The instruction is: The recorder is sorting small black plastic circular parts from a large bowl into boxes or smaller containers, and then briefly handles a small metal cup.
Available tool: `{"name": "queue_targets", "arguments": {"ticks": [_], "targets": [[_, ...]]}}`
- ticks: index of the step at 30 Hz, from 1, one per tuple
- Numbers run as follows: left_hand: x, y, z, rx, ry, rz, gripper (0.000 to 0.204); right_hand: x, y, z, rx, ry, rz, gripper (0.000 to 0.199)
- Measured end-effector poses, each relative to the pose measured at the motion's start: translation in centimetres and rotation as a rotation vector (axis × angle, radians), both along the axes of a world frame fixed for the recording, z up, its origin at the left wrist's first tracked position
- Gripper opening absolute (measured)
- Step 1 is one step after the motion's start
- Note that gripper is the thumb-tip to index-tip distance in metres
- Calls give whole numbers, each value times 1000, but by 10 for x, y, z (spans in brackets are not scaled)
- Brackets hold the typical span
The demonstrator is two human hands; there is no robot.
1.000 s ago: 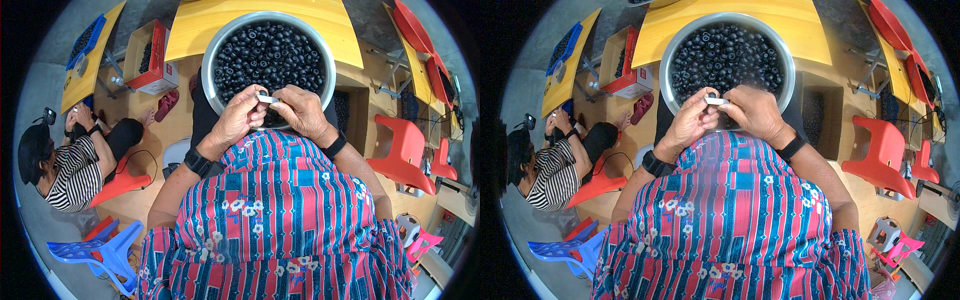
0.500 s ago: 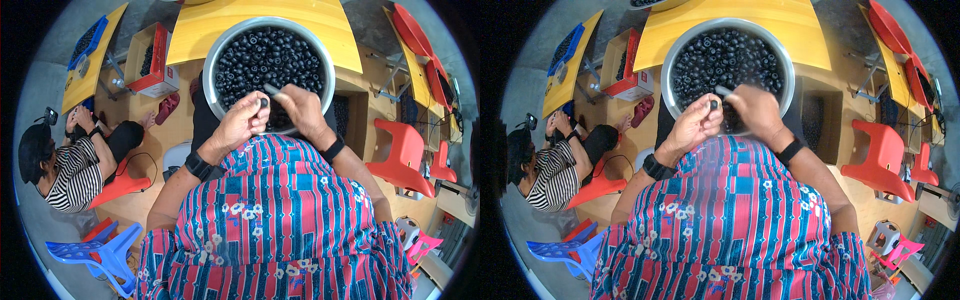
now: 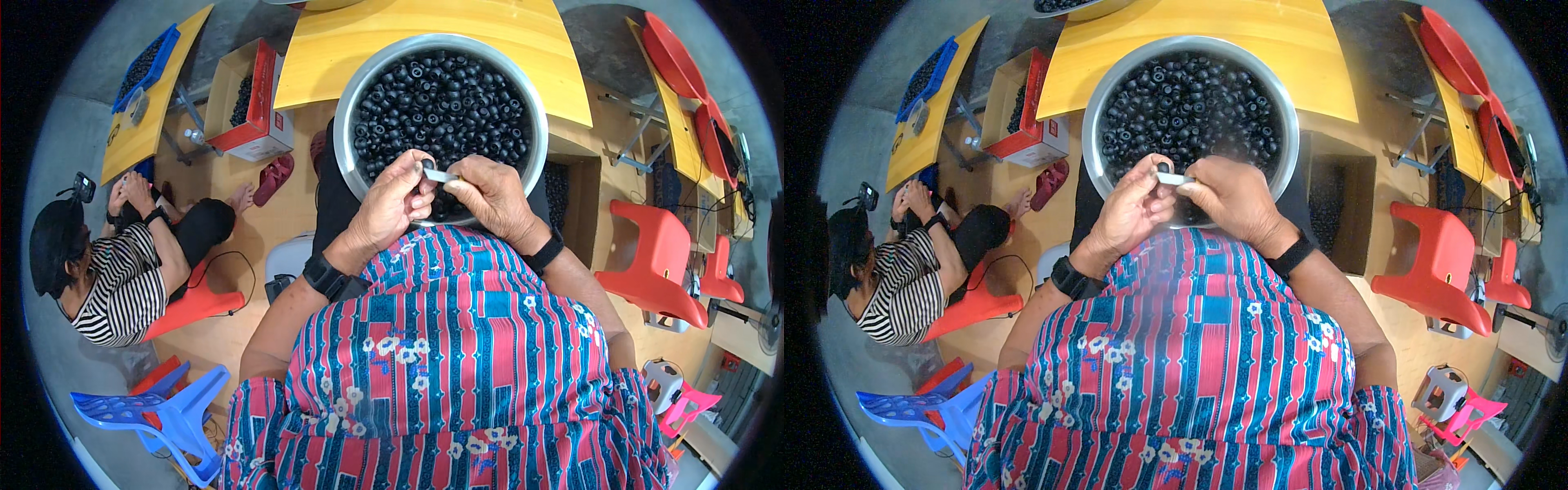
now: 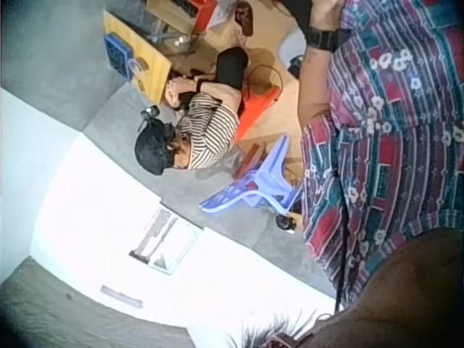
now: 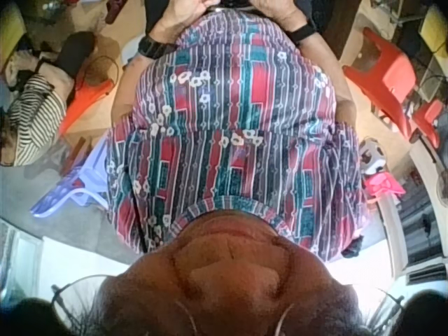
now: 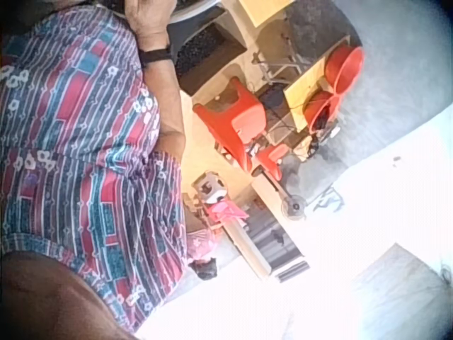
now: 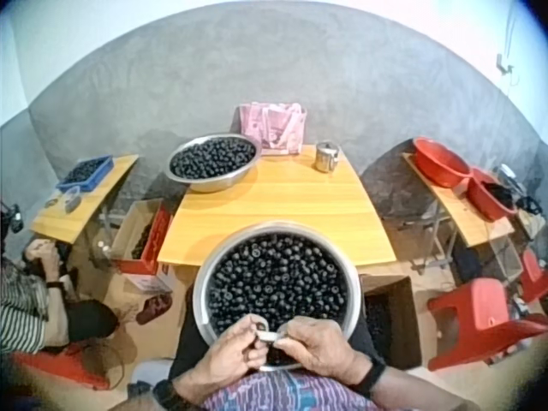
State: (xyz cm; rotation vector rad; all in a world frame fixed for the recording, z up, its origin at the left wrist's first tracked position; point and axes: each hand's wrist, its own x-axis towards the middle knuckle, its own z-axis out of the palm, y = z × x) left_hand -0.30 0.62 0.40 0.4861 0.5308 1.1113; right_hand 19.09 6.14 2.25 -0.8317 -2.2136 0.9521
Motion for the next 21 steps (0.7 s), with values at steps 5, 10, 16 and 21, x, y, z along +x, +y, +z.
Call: {"name": "queue_targets", "arguments": {"ticks": [5, 10, 16, 21], "targets": [[-3, 0, -4, 32, 16, -36, 20, -2, -2, 3, 55, -4, -4, 22], [-2, -1, -2, 36, 15, -50, 22, -2, -2, 4, 68, 2, -20, 21], [-3, 0, -6, 53, 18, -55, 23, -3, -2, 3, 83, 7, -31, 22], [-2, -1, -3, 48, 19, -59, 22, -3, -2, 2, 82, 3, -41, 22]]}}
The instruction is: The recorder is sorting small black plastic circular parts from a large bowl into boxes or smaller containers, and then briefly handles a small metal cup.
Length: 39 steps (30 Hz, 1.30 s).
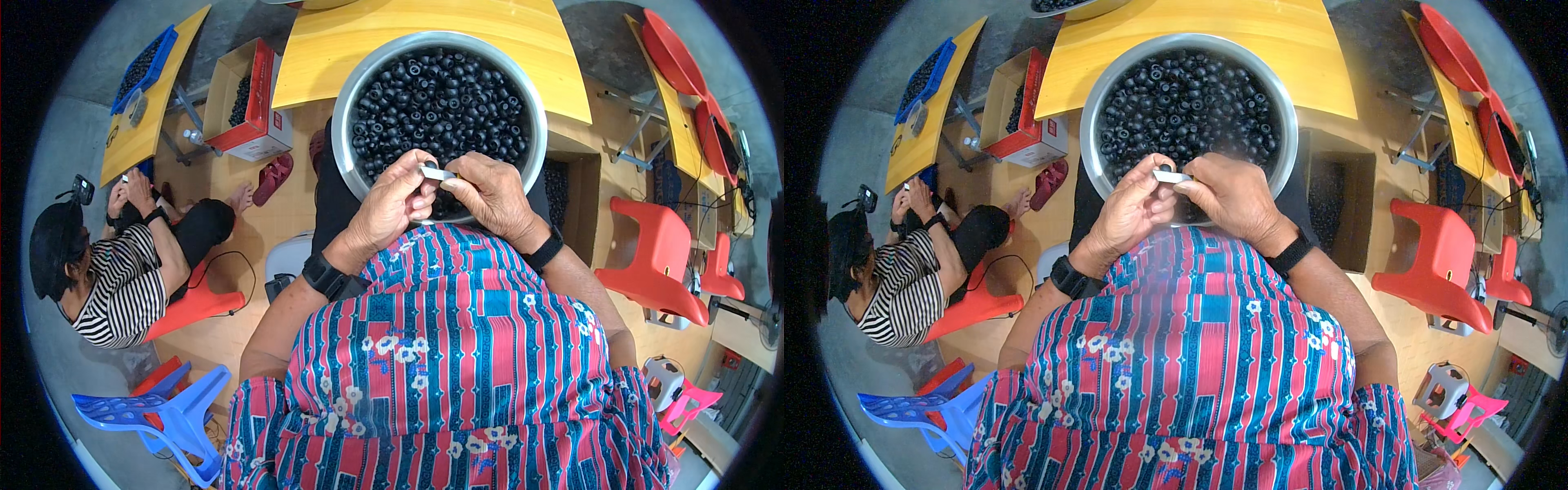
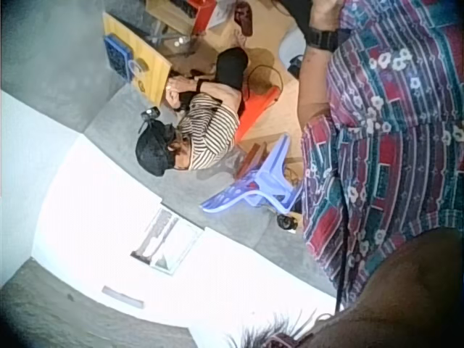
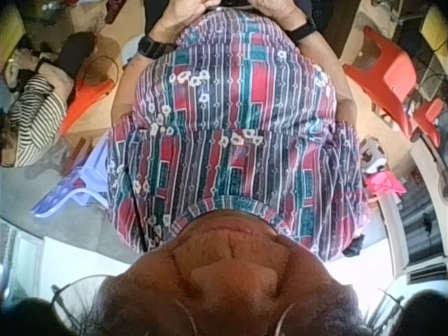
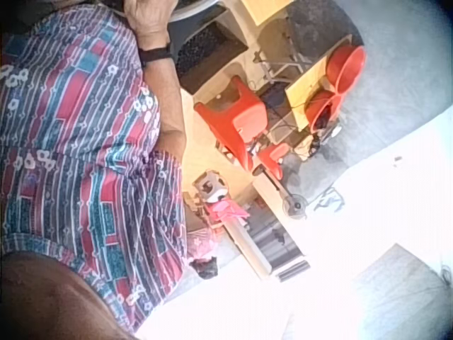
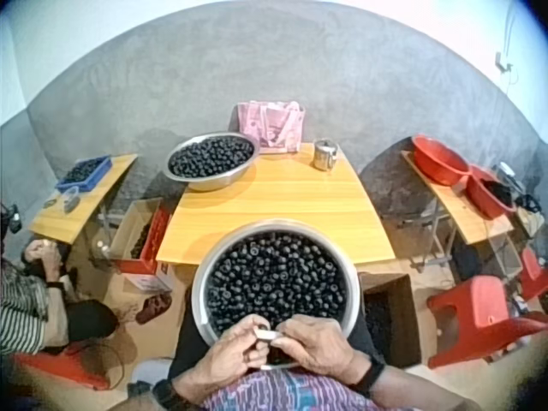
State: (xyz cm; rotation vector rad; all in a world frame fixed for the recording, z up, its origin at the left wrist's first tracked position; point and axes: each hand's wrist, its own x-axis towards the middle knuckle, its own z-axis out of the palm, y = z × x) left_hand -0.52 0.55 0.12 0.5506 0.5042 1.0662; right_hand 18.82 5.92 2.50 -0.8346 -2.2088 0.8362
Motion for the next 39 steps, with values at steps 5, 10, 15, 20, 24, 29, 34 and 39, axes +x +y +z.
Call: {"name": "queue_targets", "arguments": {"ticks": [5, 10, 15, 20, 24, 29, 34, 39], "targets": [[-1, 2, -4, 10, -31, -7, 21, 0, 1, -1, 0, -15, 1, 24], [-1, 2, -3, -2, -67, -66, 20, 1, 11, -12, -60, -126, -305, 23], [-4, 3, 2, -20, -19, -10, 25, 3, 11, -17, -176, 94, -278, 22], [-16, 7, 10, 11, -37, 70, 28, 5, 15, -17, -198, 123, -307, 25], [-15, 6, 18, 57, 481, -22, 16, 7, 17, -21, -262, 185, -343, 26], [-14, 4, 28, 694, 1344, 7, 14, 6, 14, -17, -280, 236, -297, 23], [-27, -1, 35, 813, 1551, -96, 20, 7, 13, -15, -331, 264, -270, 24], [-32, -9, 36, 803, 1646, -152, 24, 7, 13, -16, -355, 244, -244, 26]]}}
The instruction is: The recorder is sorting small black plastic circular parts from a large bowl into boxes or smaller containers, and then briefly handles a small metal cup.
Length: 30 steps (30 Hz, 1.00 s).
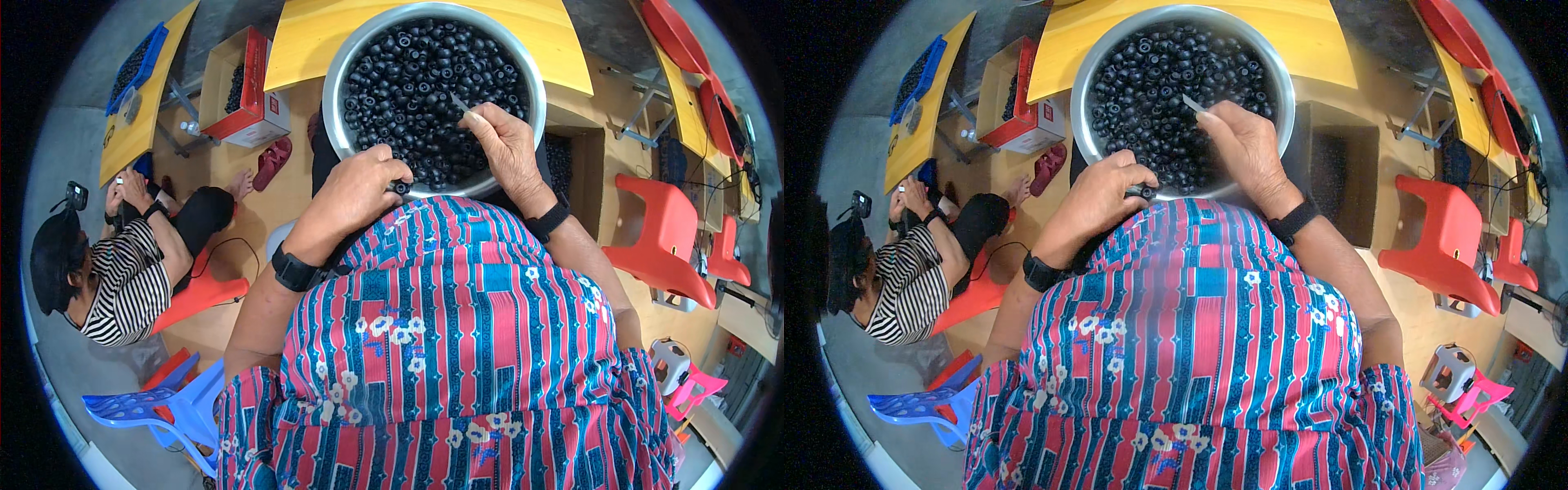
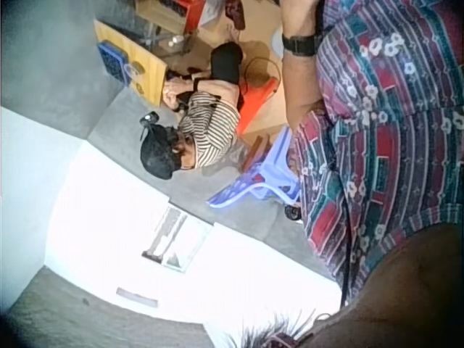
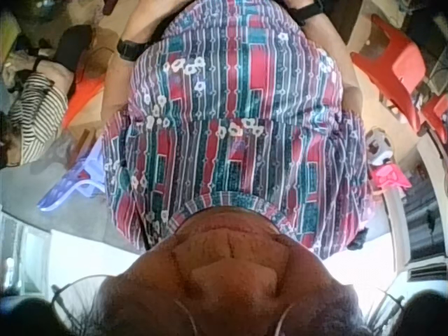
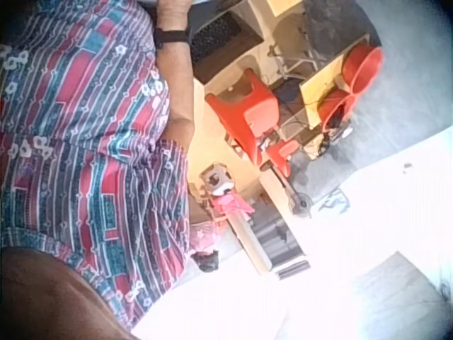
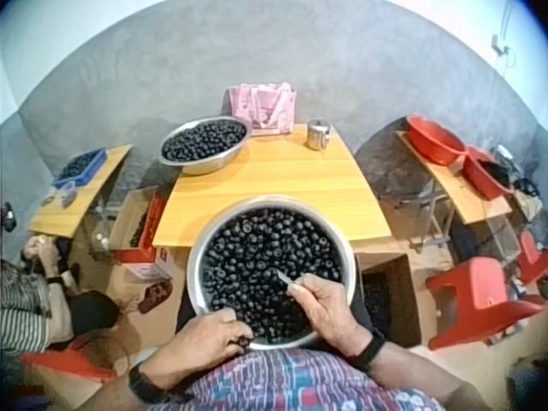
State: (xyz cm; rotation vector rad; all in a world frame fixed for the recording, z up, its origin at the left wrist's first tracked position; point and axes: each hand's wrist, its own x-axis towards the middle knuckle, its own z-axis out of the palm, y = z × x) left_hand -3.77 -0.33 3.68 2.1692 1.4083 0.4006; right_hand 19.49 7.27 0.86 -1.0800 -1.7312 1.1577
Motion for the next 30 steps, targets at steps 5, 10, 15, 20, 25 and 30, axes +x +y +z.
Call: {"name": "queue_targets", "arguments": {"ticks": [5, 10, 15, 20, 25, 30], "targets": [[-1, -1, -3, 18, 81, 36, 22, 0, 0, 1, 4, -30, -2, 26], [1, 1, -11, 9, -42, 83, 18, -1, 0, 1, -22, -9, -3, 23], [10, 13, -18, -58, -380, 254, 15, -4, -3, 3, -20, 68, 90, 23], [22, 23, -21, -586, -1001, 393, 21, -6, -6, 0, 63, 80, 166, 29], [31, 24, -27, -958, -1454, 438, 18, -7, -5, 2, 102, 34, 132, 26], [30, 21, -30, -1080, -1432, 404, 20, -6, -2, 0, 153, 31, 161, 17]]}}
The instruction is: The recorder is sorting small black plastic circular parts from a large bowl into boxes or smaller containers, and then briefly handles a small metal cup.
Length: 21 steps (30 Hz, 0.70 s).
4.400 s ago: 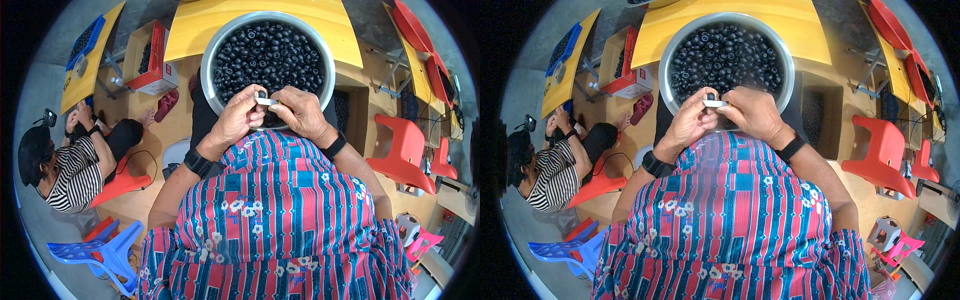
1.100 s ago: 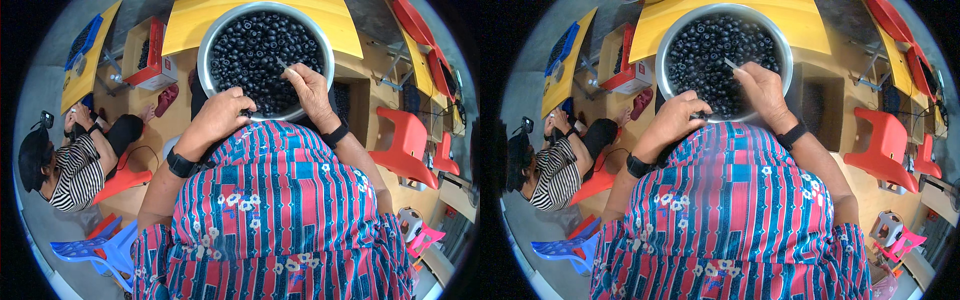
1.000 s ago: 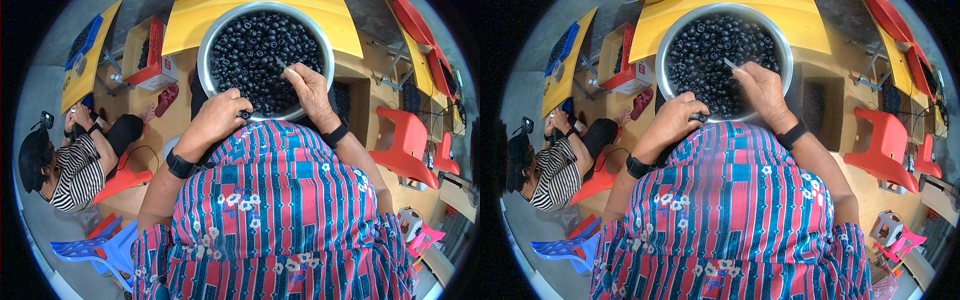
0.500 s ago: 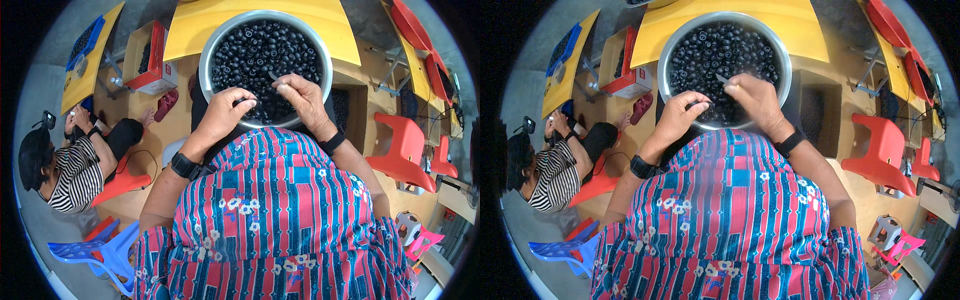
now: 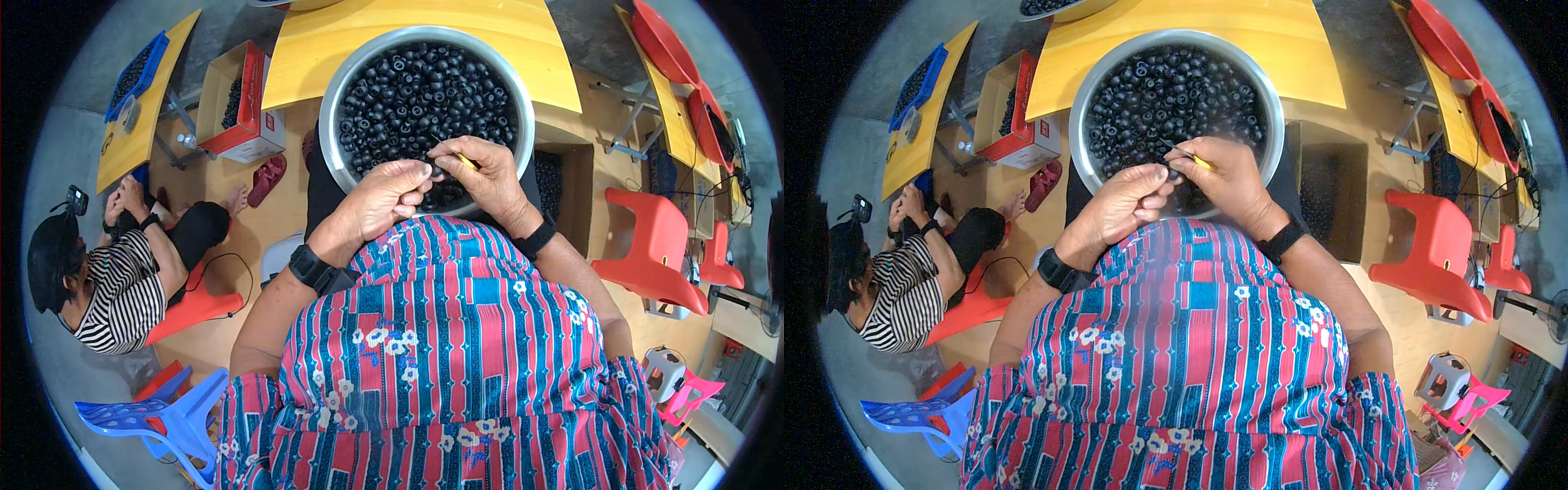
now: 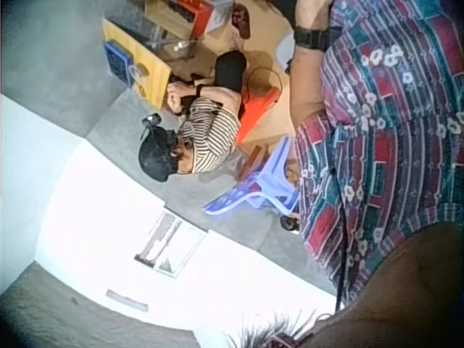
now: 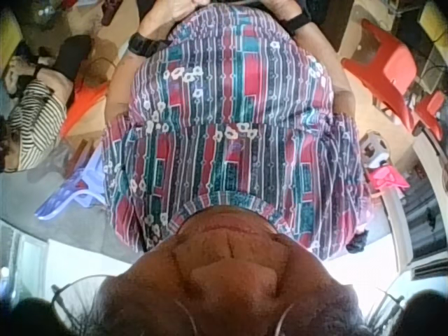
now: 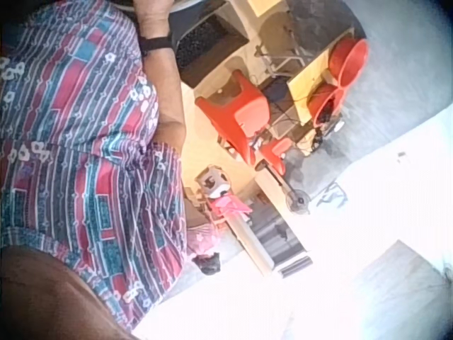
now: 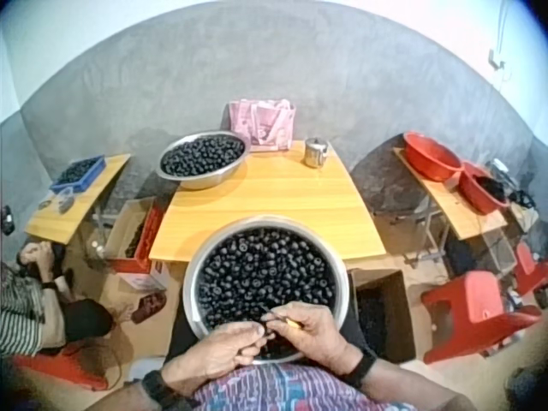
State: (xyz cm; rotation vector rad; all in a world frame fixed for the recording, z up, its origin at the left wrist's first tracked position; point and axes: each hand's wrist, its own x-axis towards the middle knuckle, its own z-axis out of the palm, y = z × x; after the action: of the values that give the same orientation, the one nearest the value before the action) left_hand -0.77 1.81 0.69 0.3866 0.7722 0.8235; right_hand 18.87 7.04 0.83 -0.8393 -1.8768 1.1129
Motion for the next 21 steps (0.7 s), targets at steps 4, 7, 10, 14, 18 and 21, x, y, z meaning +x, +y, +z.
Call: {"name": "queue_targets", "arguments": {"ticks": [4, 7, 10, 14, 18, 21], "targets": [[1, -2, 1, 80, 25, -107, 25, 1, -1, 5, -190, 4, 83, 15], [2, -2, 1, 113, 16, -150, 25, 1, -1, 6, -251, -63, 96, 15], [3, -2, 0, 113, -30, -143, 24, -1, -1, 4, -335, -53, 96, 15], [1, -2, -3, 101, -140, -40, 24, 1, 1, 0, -98, -26, -41, 19], [0, -4, -7, 64, -205, 27, 25, 6, -2, 5, -45, -42, -11, 24], [-2, -5, -13, 20, -312, 77, 26, 5, -4, 9, 21, -102, 13, 24]]}}
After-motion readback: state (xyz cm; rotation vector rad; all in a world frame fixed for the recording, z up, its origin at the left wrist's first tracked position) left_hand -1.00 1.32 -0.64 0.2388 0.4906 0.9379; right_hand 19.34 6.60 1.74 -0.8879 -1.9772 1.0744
